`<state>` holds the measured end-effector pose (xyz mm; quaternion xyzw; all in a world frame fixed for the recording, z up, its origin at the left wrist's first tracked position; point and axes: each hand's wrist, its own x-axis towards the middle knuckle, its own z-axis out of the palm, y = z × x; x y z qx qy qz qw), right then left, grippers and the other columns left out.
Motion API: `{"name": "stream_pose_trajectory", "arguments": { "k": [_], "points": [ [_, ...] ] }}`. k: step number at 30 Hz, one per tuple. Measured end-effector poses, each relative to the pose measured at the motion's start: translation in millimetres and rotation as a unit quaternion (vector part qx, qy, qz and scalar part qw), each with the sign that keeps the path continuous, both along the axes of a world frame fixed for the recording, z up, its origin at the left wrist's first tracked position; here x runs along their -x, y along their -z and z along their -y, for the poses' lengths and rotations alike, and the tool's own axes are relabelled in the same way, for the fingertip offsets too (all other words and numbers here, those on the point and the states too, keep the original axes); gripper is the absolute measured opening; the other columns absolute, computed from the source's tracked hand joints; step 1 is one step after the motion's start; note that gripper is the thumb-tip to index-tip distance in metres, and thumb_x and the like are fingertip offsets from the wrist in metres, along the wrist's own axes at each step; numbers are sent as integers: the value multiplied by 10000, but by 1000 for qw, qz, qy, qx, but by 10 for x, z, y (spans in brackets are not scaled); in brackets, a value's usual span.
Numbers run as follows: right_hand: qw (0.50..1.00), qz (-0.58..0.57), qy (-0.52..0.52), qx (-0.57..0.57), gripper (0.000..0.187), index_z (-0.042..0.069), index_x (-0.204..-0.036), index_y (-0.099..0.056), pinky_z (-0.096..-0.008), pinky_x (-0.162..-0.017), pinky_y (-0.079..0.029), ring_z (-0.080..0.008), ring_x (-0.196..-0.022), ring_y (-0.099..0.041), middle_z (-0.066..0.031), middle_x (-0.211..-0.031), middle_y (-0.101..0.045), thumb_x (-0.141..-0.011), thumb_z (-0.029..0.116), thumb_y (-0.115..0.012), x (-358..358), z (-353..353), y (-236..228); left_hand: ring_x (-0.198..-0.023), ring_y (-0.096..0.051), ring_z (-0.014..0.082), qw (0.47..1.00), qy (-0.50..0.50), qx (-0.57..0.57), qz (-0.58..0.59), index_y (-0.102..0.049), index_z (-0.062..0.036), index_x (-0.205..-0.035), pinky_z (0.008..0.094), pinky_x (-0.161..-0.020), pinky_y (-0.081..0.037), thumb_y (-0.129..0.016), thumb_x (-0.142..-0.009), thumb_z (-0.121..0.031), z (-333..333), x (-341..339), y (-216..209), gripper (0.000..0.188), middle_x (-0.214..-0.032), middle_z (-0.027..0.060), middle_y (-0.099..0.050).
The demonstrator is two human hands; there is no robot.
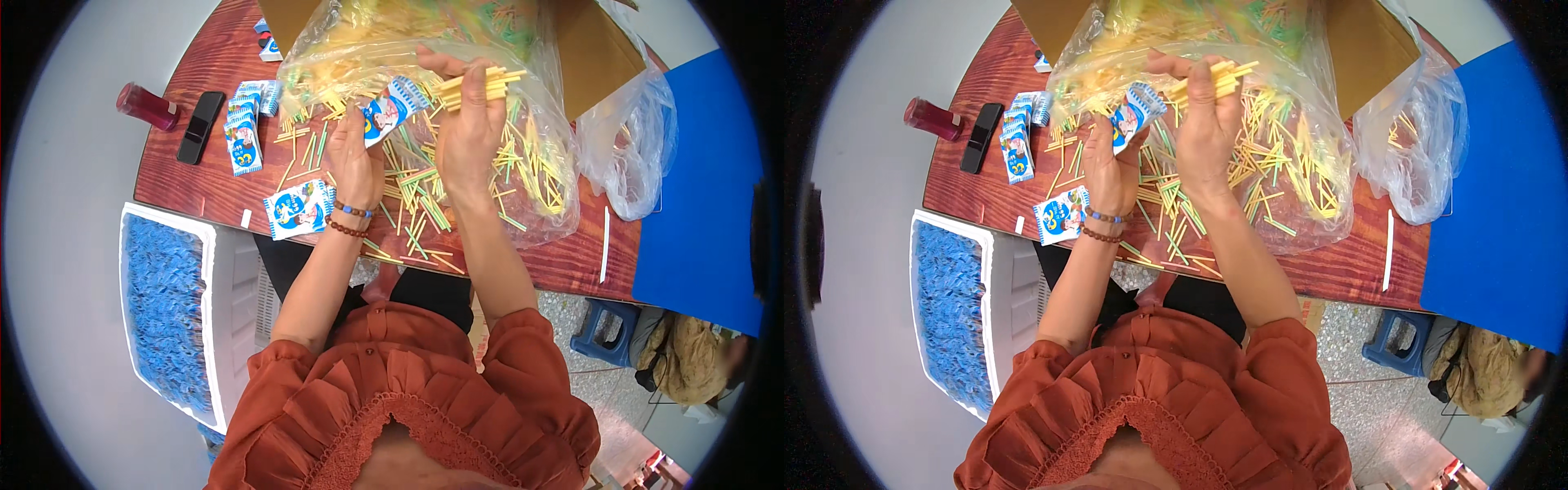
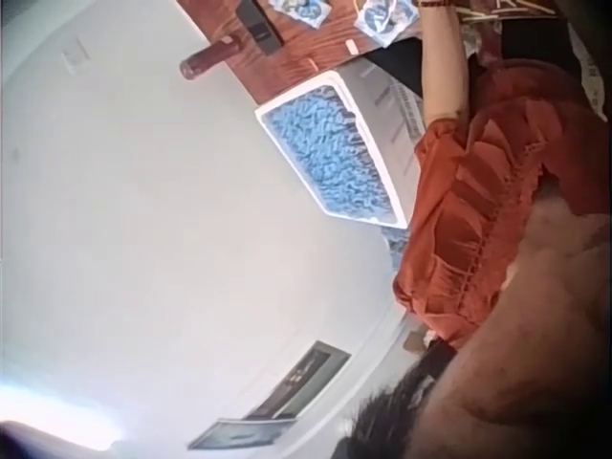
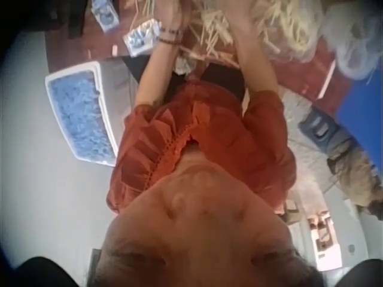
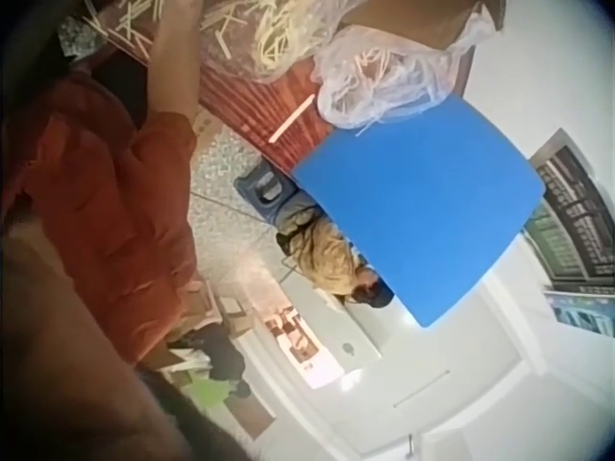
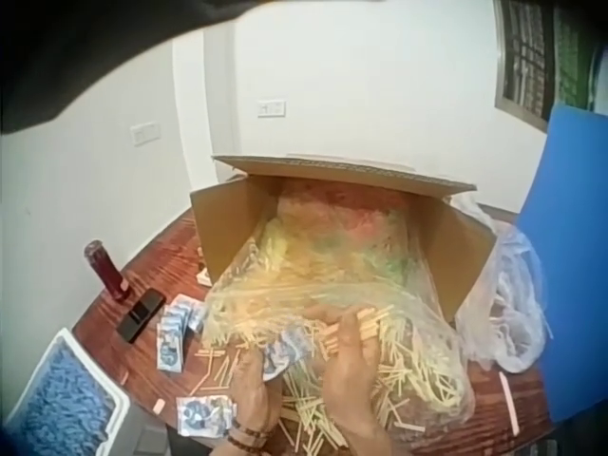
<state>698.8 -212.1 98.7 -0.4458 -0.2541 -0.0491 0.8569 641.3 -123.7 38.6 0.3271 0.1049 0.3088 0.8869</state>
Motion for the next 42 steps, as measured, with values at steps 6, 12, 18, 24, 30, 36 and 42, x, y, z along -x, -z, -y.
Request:
{"name": "stream_pose_trajectory", "arguments": {
  "k": [6,12,18,24,30,36,42],
  "points": [
    [1000,17,-2,-2,375,-3,-1043,-475,-388,-1017,-372,-274,-1183,-527,-185,-1026,-643,-1014,361,-390,58,-168,32,-804,-605,63,1000,1,2,-7,-627,-34,-925,221,-712,-480,-517,-984,-243,63,70,-63,244,-891,17,-663],
    [997,1,-6,73,345,14,-1035,-495,-372,-1051,-301,-256,-1262,-442,-143,-1100,-632,-1022,338,-376,127,-176,56,-796,-601,57,1000,-15,-16,4,-626,-39,-944,218,-709,-471,-517,-984,-234,56,64,-68,226,-902,13,-663],
    [971,56,74,222,557,0,-1192,-558,-361,-1087,-263,-265,-1298,-405,-146,-1284,-548,-1013,453,-288,113,-127,96,-813,-603,64,999,-15,11,36,-614,-44,-970,242,-713,-490,-499,-991,-241,2,10,-14,229,-921,14,-660],
    [948,61,-86,301,707,-16,-1352,-422,-365,-1102,-254,-276,-1322,-378,-175,-1402,-430,-973,568,-303,50,-46,11,-979,-626,156,991,74,84,67,-571,-46,-1101,325,-853,-525,-487,-989,-279,-93,13,-8,272,-1078,61,-644],
    [938,138,-132,289,822,-25,-1438,-252,-365,-1129,-210,-294,-1386,-277,-211,-1456,-342,-936,621,-329,-94,-176,20,-1098,-576,225,957,153,216,121,-519,-66,-1239,413,-941,-484,-504,-972,-330,-92,-19,94,376,-1190,75,-597],
    [988,91,-96,85,510,-2,-1325,-423,-350,-1002,-380,-243,-1144,-531,-167,-1186,-581,-1010,394,-363,-48,-215,-163,-1064,-590,235,914,164,327,177,-546,-72,-1173,452,-937,-477,-578,-936,-253,-332,101,249,300,-1165,77,-609],
    [943,-73,-160,283,303,23,-1159,-571,-248,-724,-451,-84,-741,-528,-40,-930,-634,-950,242,-574,142,-543,161,-1046,-591,223,963,38,239,119,-537,-25,-1172,406,-954,-471,-586,-929,-137,-618,214,147,272,-1169,98,-605]
  ]
}}
